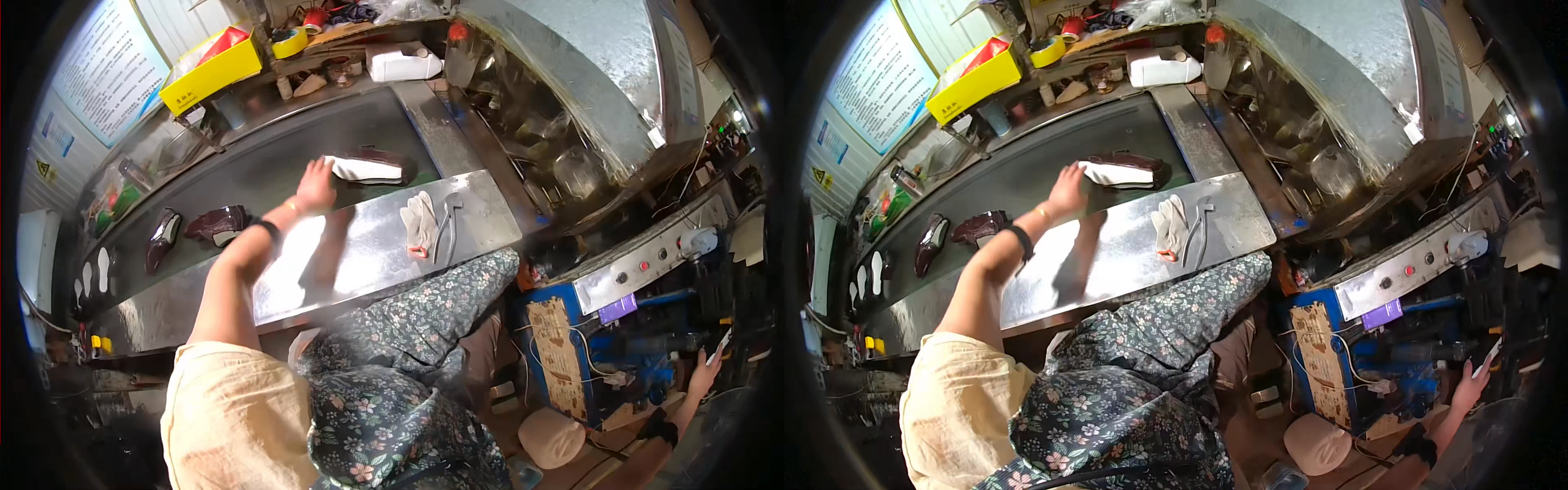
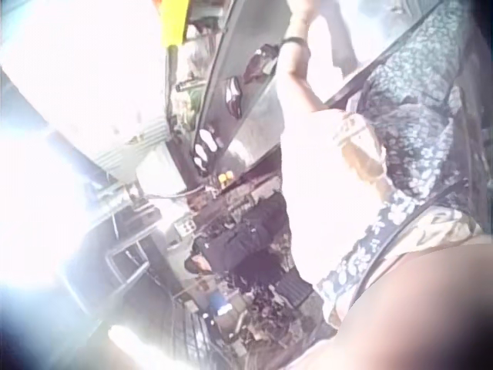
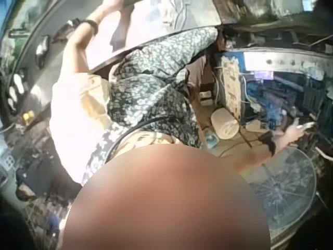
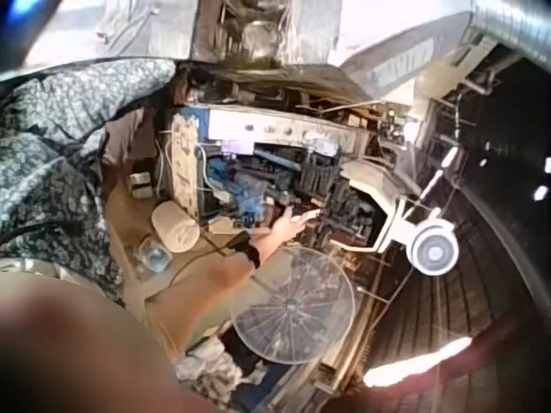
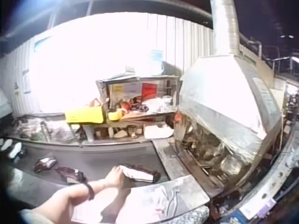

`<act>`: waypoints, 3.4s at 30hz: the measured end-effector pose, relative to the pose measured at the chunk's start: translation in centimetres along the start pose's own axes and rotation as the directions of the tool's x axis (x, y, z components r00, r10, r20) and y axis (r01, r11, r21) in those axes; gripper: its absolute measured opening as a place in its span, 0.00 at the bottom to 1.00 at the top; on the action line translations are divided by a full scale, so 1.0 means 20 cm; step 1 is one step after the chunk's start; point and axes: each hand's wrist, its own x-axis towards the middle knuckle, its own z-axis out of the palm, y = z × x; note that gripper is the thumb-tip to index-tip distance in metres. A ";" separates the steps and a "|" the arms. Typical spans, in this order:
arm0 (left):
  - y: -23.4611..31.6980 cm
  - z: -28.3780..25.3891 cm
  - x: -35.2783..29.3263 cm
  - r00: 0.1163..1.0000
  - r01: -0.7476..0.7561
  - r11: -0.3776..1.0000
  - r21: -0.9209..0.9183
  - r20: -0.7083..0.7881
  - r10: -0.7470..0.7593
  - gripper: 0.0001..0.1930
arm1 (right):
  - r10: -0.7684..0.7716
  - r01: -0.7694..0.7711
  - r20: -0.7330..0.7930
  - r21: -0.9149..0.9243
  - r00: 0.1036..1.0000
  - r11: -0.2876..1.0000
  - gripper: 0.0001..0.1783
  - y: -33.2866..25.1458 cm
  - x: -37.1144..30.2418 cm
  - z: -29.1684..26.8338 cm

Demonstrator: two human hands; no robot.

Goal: Operating machinery and using hand tools to last shoes on a production line.

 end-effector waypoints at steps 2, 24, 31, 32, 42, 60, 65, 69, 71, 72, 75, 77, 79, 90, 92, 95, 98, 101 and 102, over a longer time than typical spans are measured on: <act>-0.07 0.01 0.23 0.996 0.001 0.998 0.057 0.092 -0.006 0.44 | -0.059 -0.032 -0.199 -0.425 0.978 0.905 0.30 -0.11 -0.04 0.00; 0.74 -0.41 -0.56 0.883 0.000 0.538 -0.843 0.253 0.396 0.36 | -0.418 0.222 -0.128 0.957 0.900 0.184 0.27 -2.44 -1.41 0.13; 1.28 -0.33 -0.70 0.547 0.622 -0.080 -0.779 0.360 0.756 0.30 | -0.774 0.609 -0.079 0.668 0.629 0.427 0.27 -2.33 -1.75 -0.02; 1.35 -0.32 -0.73 0.535 0.701 -0.045 -0.712 0.483 0.693 0.25 | -0.725 0.597 -0.132 0.674 0.676 0.434 0.27 -2.28 -1.77 -0.04; 1.60 -0.35 -0.81 0.582 0.640 0.007 -0.769 0.491 0.648 0.20 | -0.691 0.258 0.253 0.798 0.677 0.545 0.26 -1.99 -1.74 0.03; 1.23 -0.05 -0.72 0.686 0.515 0.099 -0.852 0.478 0.549 0.24 | -0.375 -0.910 0.912 0.290 0.169 0.295 0.39 -2.12 -2.03 0.48; 1.25 0.02 -0.66 0.686 0.423 0.199 -0.884 0.455 0.568 0.25 | -0.467 -0.158 0.724 0.611 0.508 0.776 0.29 -2.18 -1.97 0.46; 1.29 0.03 -0.60 0.634 0.437 0.182 -0.881 0.445 0.633 0.26 | -0.561 0.479 0.458 0.292 0.690 0.828 0.21 -2.18 -1.93 0.49; 1.29 0.02 -0.57 0.549 0.502 0.243 -0.830 0.523 0.652 0.27 | -0.629 0.496 0.227 0.445 0.743 0.746 0.18 -2.14 -1.96 0.51; 1.29 0.01 -0.55 0.526 0.439 0.297 -0.848 0.510 0.681 0.28 | -0.545 0.316 0.415 0.503 0.728 0.804 0.19 -2.11 -1.99 0.51; 1.28 -0.02 -0.53 0.508 0.301 0.385 -0.872 0.488 0.710 0.26 | -0.517 -0.441 0.618 0.786 0.592 0.434 0.25 -2.05 -2.06 0.51; 1.29 -0.03 -0.55 0.449 0.831 -0.160 -0.532 0.475 0.757 0.24 | -0.558 -0.618 0.625 0.750 0.546 0.235 0.30 -2.07 -2.07 0.51; 1.30 -0.03 -0.61 0.650 0.757 -0.239 -0.608 0.663 0.372 0.28 | -0.491 -0.860 0.737 0.508 0.466 -0.053 0.31 -2.14 -2.06 0.52; 1.12 -0.22 -0.68 0.803 -0.471 0.871 -0.139 0.341 0.489 0.20 | -0.376 -0.329 0.624 0.726 0.685 0.604 0.35 -2.49 -2.10 0.48; 1.07 -0.22 -0.79 0.811 -0.248 0.912 -0.328 0.445 0.381 0.25 | -0.344 -0.398 0.581 0.786 0.737 0.473 0.33 -2.49 -2.12 0.50; 1.07 -0.10 -0.95 0.922 -0.201 0.867 -0.456 0.211 0.325 0.23 | -0.283 -0.358 0.602 0.722 0.747 0.592 0.31 -2.45 -2.17 0.53; 1.07 0.04 -0.94 0.961 -0.158 0.624 -0.765 0.026 0.275 0.23 | -0.362 -0.222 0.384 0.882 0.850 0.416 0.31 -2.38 -2.18 0.54; 1.11 0.07 -0.77 0.823 0.501 0.132 -0.856 0.518 0.233 0.27 | -0.459 -0.321 0.534 0.826 0.710 0.463 0.31 -2.30 -2.06 0.54; 1.13 0.05 -0.68 0.726 0.662 0.007 -0.749 0.644 0.242 0.29 | -0.404 -0.368 0.620 0.754 0.673 0.544 0.33 -2.28 -1.99 0.54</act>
